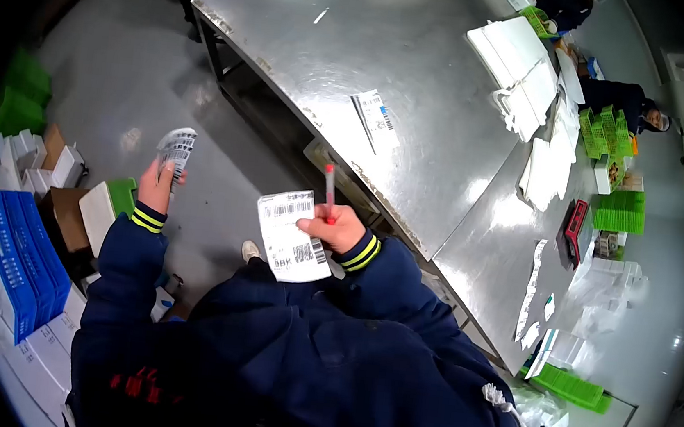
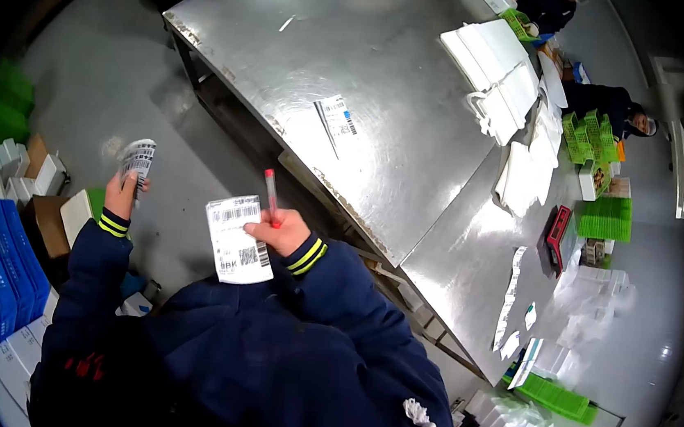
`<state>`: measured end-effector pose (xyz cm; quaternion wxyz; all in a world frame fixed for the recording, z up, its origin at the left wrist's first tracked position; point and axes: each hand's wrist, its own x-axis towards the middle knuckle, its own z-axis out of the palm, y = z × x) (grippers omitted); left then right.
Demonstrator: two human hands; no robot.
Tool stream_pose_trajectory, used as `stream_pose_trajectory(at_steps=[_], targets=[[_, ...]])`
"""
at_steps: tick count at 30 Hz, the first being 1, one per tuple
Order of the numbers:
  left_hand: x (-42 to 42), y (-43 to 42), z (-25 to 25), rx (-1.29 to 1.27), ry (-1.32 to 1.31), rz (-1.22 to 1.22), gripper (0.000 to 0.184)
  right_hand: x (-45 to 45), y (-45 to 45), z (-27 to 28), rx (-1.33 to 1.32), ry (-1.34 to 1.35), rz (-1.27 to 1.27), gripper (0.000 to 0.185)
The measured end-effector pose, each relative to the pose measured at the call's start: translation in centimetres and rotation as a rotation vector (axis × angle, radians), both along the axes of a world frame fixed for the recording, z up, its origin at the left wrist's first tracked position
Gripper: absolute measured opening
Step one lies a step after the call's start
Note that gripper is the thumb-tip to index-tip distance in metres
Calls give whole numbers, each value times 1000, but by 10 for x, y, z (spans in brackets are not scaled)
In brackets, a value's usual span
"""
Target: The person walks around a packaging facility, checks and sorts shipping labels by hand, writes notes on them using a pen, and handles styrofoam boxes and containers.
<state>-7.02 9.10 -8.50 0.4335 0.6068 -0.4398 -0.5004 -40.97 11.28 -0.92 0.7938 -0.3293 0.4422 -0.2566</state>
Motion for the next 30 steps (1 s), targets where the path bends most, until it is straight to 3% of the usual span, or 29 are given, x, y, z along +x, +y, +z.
stream_pose_trajectory(at_steps=[1, 3, 5, 7, 9, 11, 13, 15, 19, 23, 27, 29, 30], targets=[[-11, -4, 3, -4, -7, -12, 24, -6, -2, -5, -40, -6, -57, 14], [-57, -3, 12, 207, 659, -73, 25, -14, -7, -29, -221, 122, -118, 17], [-107, -1, 28, 321, 839, -147, 25, -7, -12, -34, -304, 158, -241, 18], [-158, -5, 15, 266, 870, -168, 28, -9, -22, -40, -354, 166, -306, 19], [-183, -16, 7, 247, 708, -164, 32, -25, -37, -48, -335, 185, -274, 22], [-191, -33, -2, 257, 698, -144, 34, -61, -70, -81, -338, 344, -242, 27], [-193, -53, 4, 249, 655, -140, 34, -101, -113, -131, -442, 680, -383, 33], [-195, -67, 2, 251, 635, -120, 36, -140, -158, -149, -567, 1111, -272, 39], [-204, -84, -4, 242, 557, -47, 38, -152, -210, -140, -426, 1310, 17, 38], [-200, -95, -6, 263, 517, -33, 37, -147, -227, -150, -335, 1301, 225, 25], [-191, -120, -1, 196, 631, -56, 46, -148, -224, -192, -482, 1221, 44, 19], [-184, -132, -3, 172, 639, -51, 45, -145, -228, -189, -498, 1013, 56, 15], [-178, -139, -7, 170, 646, -54, 45, -141, -233, -187, -405, 731, -91, 15]])
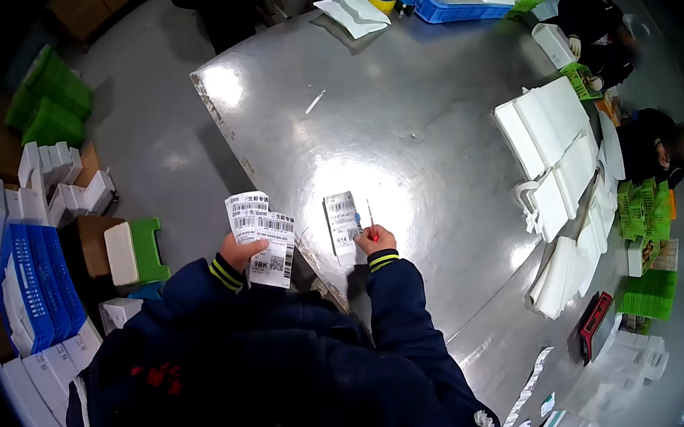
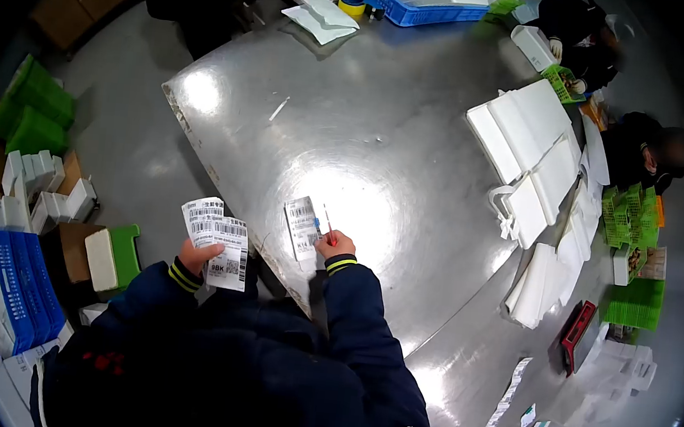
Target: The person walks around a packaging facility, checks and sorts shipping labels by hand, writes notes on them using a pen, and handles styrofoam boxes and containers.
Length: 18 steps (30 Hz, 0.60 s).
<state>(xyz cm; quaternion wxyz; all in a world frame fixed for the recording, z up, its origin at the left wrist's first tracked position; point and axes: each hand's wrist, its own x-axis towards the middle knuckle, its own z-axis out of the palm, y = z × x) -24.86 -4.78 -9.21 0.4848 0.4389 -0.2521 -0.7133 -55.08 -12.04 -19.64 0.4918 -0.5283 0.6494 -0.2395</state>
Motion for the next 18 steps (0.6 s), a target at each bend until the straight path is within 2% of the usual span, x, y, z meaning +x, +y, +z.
stream_pose_trajectory(at_steps=[1, 3, 4, 5, 7, 11, 18], targets=[[5, -8, -5, -3, -11, 5, 42, 7, -4, 11, 44, -308, -109, 17], [15, -28, -9, -2, -30, -12, 37, 21, -20, 40, -67, -435, -317, 19], [22, -40, -14, 25, 5, -30, 36, 26, -31, 55, -109, -327, -308, 19], [28, -52, -20, 55, 43, -50, 35, 39, -38, 97, -114, -417, -354, 18], [31, -78, -5, 66, 66, -87, 33, 48, -50, 120, -230, -458, -363, 17], [38, -129, 2, 71, 164, -194, 35, 72, -58, 164, -295, -533, -452, 17], [9, -178, 14, 248, 270, -466, 35, 77, -23, 183, -334, -498, -627, 15]])
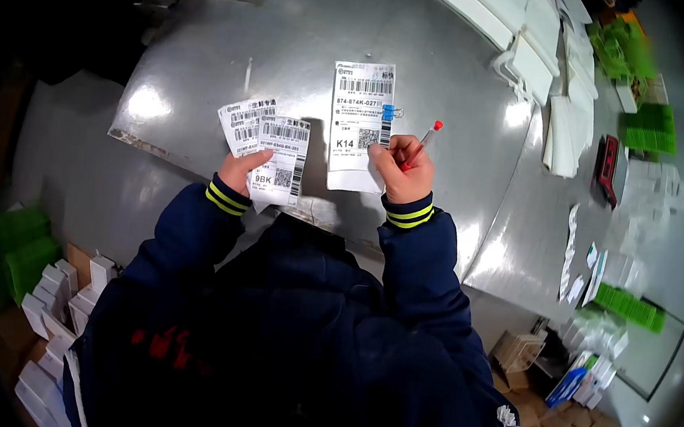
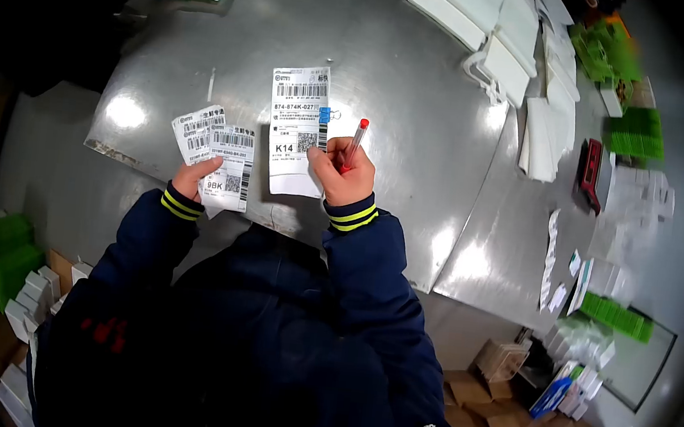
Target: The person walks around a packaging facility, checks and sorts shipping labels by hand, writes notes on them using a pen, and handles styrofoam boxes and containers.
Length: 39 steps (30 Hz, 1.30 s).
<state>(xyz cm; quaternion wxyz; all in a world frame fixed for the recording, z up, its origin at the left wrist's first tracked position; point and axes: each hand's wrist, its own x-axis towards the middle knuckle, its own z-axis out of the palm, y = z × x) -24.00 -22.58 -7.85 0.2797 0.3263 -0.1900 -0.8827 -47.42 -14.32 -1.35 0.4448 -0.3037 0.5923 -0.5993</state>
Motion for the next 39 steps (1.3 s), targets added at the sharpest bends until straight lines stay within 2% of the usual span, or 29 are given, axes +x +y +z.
stream_pose_trajectory(at_steps=[5, 10, 15, 19, 20, 22, 32, 35, 39], targets=[[-30, 3, 0, 42, 111, -154, 35, -12, 32, 6, 21, 111, -118, 16], [-39, 7, -4, 68, 77, -267, 37, -4, 51, 7, -13, 91, -192, 17], [-96, 45, 12, 115, 144, -269, 41, -31, 88, 9, -2, 114, -197, 17], [-130, 77, 56, 64, 206, -214, 34, -45, 107, 4, -30, 181, -156, 14], [-136, 85, 61, -20, 189, -211, 34, -47, 113, 3, -7, 209, -184, 14], [-146, 99, 62, -126, 160, -213, 35, -53, 125, 2, -13, 200, -199, 15], [-192, 151, 59, -172, 84, -191, 36, -87, 184, 10, 28, 114, -193, 14], [-207, 156, 59, -205, 70, -251, 36, -94, 200, 12, 47, 72, -251, 16], [-233, 162, 62, -225, 69, -454, 32, -89, 229, 0, 48, 95, -490, 17]])
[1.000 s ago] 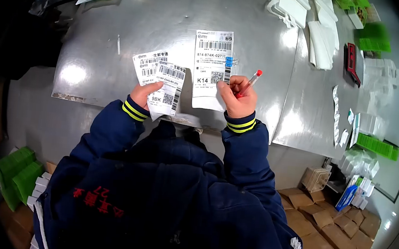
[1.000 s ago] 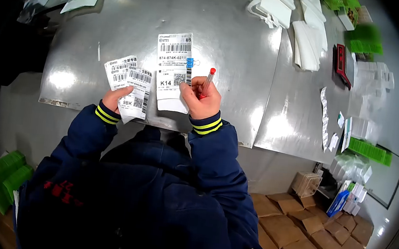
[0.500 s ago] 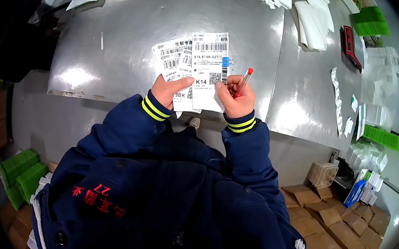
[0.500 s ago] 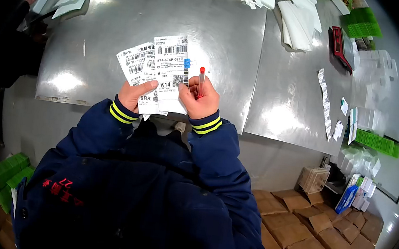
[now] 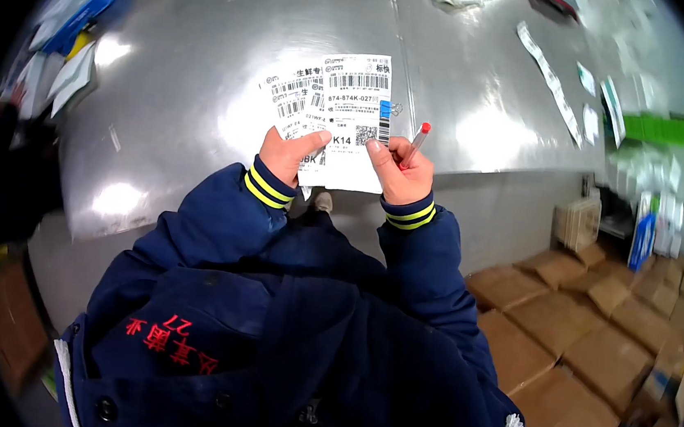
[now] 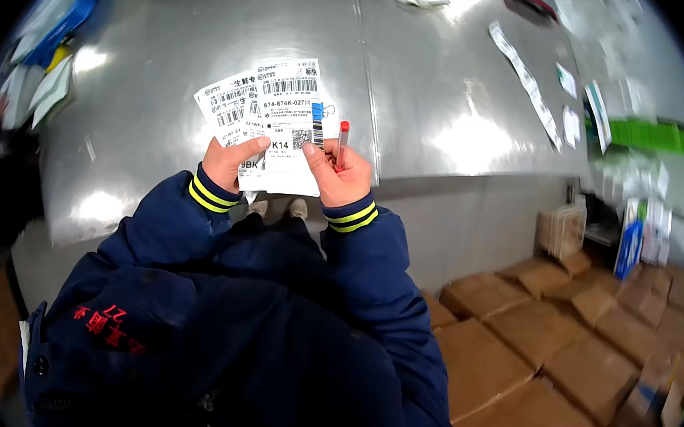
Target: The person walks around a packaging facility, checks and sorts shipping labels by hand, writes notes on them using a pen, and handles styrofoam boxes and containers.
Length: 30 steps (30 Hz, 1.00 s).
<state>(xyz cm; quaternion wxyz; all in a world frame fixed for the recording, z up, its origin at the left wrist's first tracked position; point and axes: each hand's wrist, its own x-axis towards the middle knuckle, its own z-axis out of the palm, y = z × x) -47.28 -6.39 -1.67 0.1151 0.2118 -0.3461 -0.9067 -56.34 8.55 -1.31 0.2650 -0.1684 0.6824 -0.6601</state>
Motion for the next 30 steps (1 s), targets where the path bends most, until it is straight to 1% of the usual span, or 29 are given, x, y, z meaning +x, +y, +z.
stream_pose_trajectory(at_steps=[1, 5, 9, 10, 14, 16, 18, 20, 24, 25, 26, 30], targets=[[-6, 5, -2, 7, 16, -69, 33, 3, 10, 9, -18, -35, -46, 17], [-26, 26, 1, 27, 4, -284, 33, 15, 44, 8, -72, -106, -253, 17], [-43, 43, 4, -6, 27, -469, 34, 31, 69, 1, -73, 17, -421, 16], [-45, 47, 4, -3, 19, -499, 34, 34, 73, 4, -71, 10, -451, 16], [-76, 92, 3, -48, 8, -586, 34, 22, 119, -2, -121, -19, -538, 16], [-95, 119, 1, -67, 1, -611, 35, 8, 146, -4, -80, 49, -562, 16], [-112, 144, 3, -83, 14, -642, 35, -6, 169, -2, -97, 71, -598, 16], [-132, 183, 1, -73, 38, -620, 35, -23, 204, 0, -134, -15, -654, 18], [-168, 248, 6, -109, 49, -655, 35, -55, 272, 4, -100, -17, -653, 20], [-177, 263, 9, -99, 37, -669, 37, -64, 287, 3, -154, -21, -647, 20], [-183, 275, 11, -85, 21, -683, 39, -73, 301, 6, -134, -41, -638, 20], [-220, 313, 24, -69, 5, -738, 36, -103, 342, 1, -259, -162, -640, 23]])
